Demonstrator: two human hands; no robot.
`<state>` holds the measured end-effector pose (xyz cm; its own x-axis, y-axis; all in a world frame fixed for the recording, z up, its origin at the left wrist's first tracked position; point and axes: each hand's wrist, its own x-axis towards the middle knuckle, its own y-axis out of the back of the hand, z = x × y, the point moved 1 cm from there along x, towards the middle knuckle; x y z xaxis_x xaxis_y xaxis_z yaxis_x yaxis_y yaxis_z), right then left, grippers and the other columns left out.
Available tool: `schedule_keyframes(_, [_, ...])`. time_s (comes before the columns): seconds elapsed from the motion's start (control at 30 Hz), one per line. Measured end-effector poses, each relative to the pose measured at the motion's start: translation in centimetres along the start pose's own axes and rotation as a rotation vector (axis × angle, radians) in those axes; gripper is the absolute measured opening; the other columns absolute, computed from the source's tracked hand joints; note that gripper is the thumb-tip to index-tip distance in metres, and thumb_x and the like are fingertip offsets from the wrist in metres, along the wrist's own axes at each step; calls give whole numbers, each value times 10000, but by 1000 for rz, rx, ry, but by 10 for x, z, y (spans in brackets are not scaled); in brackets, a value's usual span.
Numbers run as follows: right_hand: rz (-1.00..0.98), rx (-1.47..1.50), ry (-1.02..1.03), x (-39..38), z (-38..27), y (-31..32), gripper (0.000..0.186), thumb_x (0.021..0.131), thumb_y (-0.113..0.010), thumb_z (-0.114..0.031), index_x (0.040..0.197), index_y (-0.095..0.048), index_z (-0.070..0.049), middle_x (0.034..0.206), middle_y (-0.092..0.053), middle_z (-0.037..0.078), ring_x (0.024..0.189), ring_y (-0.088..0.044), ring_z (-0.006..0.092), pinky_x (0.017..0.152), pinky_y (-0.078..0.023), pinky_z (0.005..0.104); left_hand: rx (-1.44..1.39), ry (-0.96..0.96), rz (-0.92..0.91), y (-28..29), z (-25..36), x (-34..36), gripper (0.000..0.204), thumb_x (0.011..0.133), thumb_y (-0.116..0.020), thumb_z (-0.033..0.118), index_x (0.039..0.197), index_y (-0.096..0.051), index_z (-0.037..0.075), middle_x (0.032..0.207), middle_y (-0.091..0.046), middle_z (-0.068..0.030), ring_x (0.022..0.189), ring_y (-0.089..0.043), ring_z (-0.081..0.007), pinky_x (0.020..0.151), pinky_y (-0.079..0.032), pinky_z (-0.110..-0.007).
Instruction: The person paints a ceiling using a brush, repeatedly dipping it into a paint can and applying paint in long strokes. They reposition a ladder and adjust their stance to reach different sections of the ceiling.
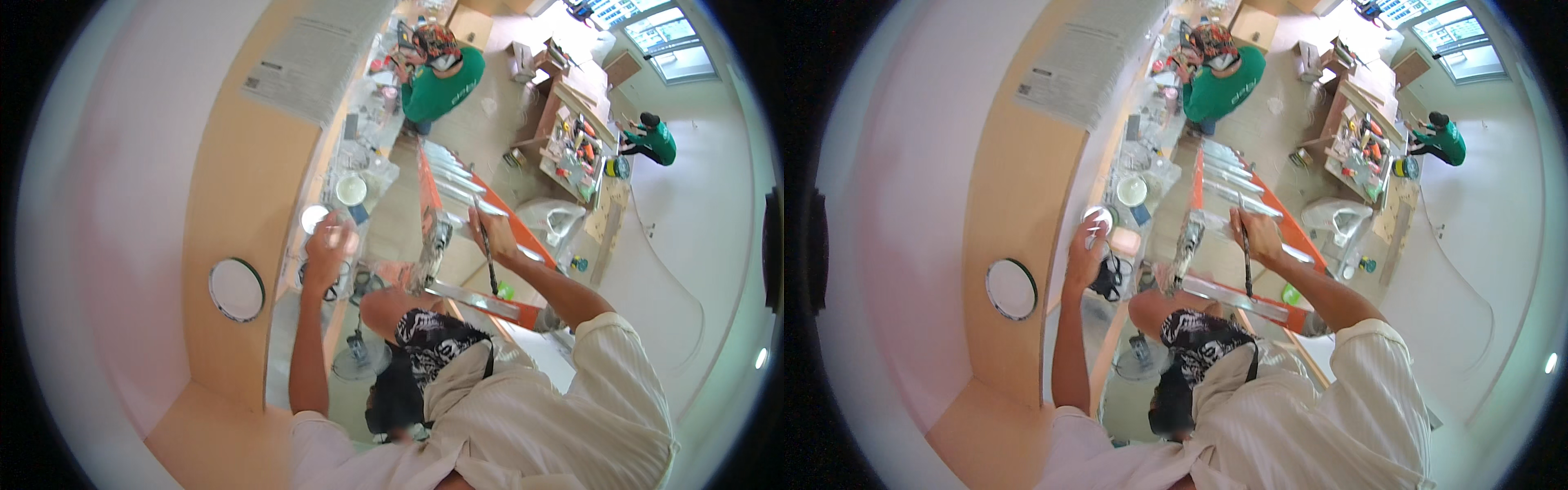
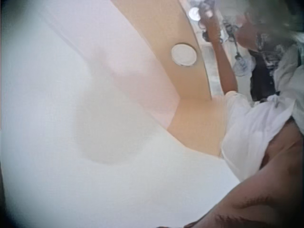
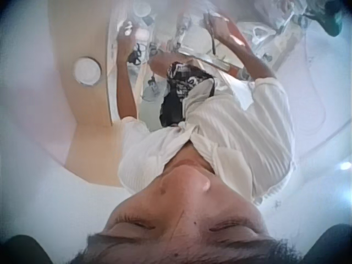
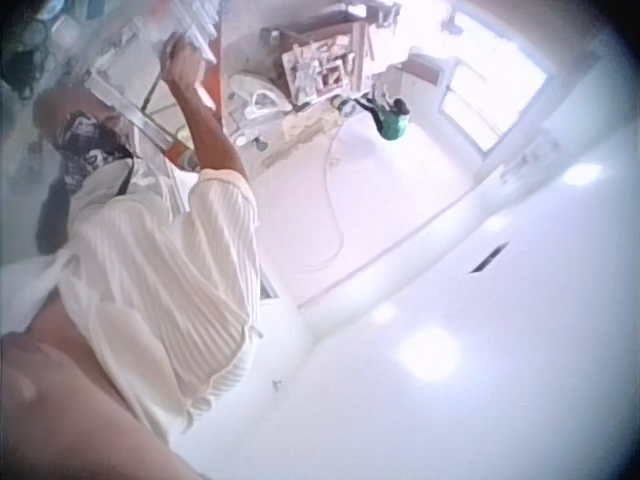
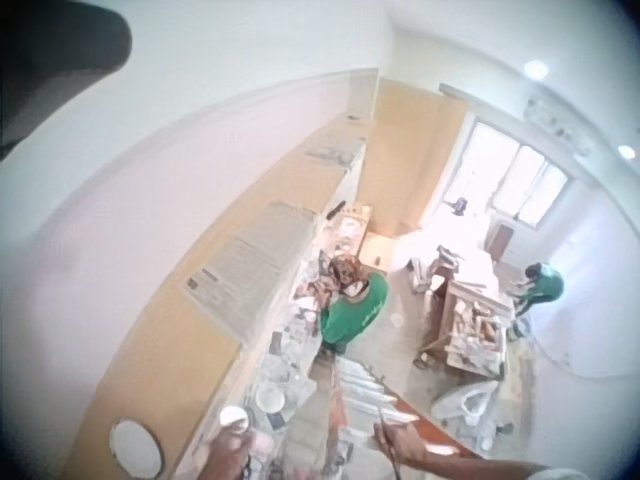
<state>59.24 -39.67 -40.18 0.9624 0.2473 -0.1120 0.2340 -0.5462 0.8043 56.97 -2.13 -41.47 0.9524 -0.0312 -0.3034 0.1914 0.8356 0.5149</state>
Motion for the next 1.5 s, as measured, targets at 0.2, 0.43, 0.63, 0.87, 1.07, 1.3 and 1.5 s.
schedule_keyframes(0.2, [38, 1, 99, -1, -7, -2, 233, 955, -552, -178, 775, -565, -32, 613, -591, 177, 541, -598, 391, 506, -465, 486, 22, -6, -183, -52, 205, -40, 666, 941, -623, 352, 1478, -361, 59, 1135, -616, -282, 1094, -610, -414, 914, -485, -469])
schedule_keyframes(0.43, [-6, 36, 67, 1, -13, 2, 224, 947, -566, -182, 788, -583, -26, 644, -603, 195, 568, -600, 406, 528, -459, 494, -116, 49, 128, -72, 206, -44, 473, 943, -606, 328, 1300, -561, 23, 867, -665, -283, 888, -651, -463, 777, -500, -482])
schedule_keyframes(0.63, [-96, 20, -71, 5, -7, -10, 307, 986, -499, -264, 788, -582, -45, 607, -600, 229, 574, -600, 443, 564, -475, 535, 225, 266, 152, -81, 220, -32, 338, 944, -603, 309, 1103, -631, 12, 838, -688, -250, 764, -675, -435, 671, -515, -487])
schedule_keyframes(0.87, [-144, 0, -170, 6, -14, -11, 353, 988, -468, -295, 755, -586, -57, 578, -606, 216, 534, -607, 433, 534, -496, 530, 269, 77, 328, -93, 201, -28, 340, 898, -669, 309, 1068, -710, 17, 852, -697, -242, 759, -687, -408, 660, -537, -432])
schedule_keyframes(1.07, [-107, -27, -91, 2, -3, -21, 337, 964, -488, -269, 712, -586, -68, 518, -581, 181, 481, -605, 389, 471, -491, 483, 222, 137, 283, -93, 211, -25, 353, 881, -698, 308, 1062, -715, 4, 832, -697, -232, 740, -694, -384, 645, -539, -398])
schedule_keyframes(1.3, [-159, -47, -86, 4, -5, -18, 243, 950, -515, -268, 829, -564, -63, 636, -627, 178, 556, -638, 351, 493, -501, 472, 232, 185, 303, -93, 212, -24, 341, 884, -695, 320, 1037, -725, 17, 803, -695, -222, 698, -685, -380, 621, -528, -411])
schedule_keyframes(1.5, [-147, -51, -84, 6, -14, -12, 251, 961, -523, -276, 831, -558, -64, 615, -614, 150, 552, -633, 355, 499, -509, 477, 229, 231, 290, -89, 216, -27, 365, 898, -671, 354, 1036, -722, 21, 807, -696, -224, 713, -681, -391, 632, -524, -436])
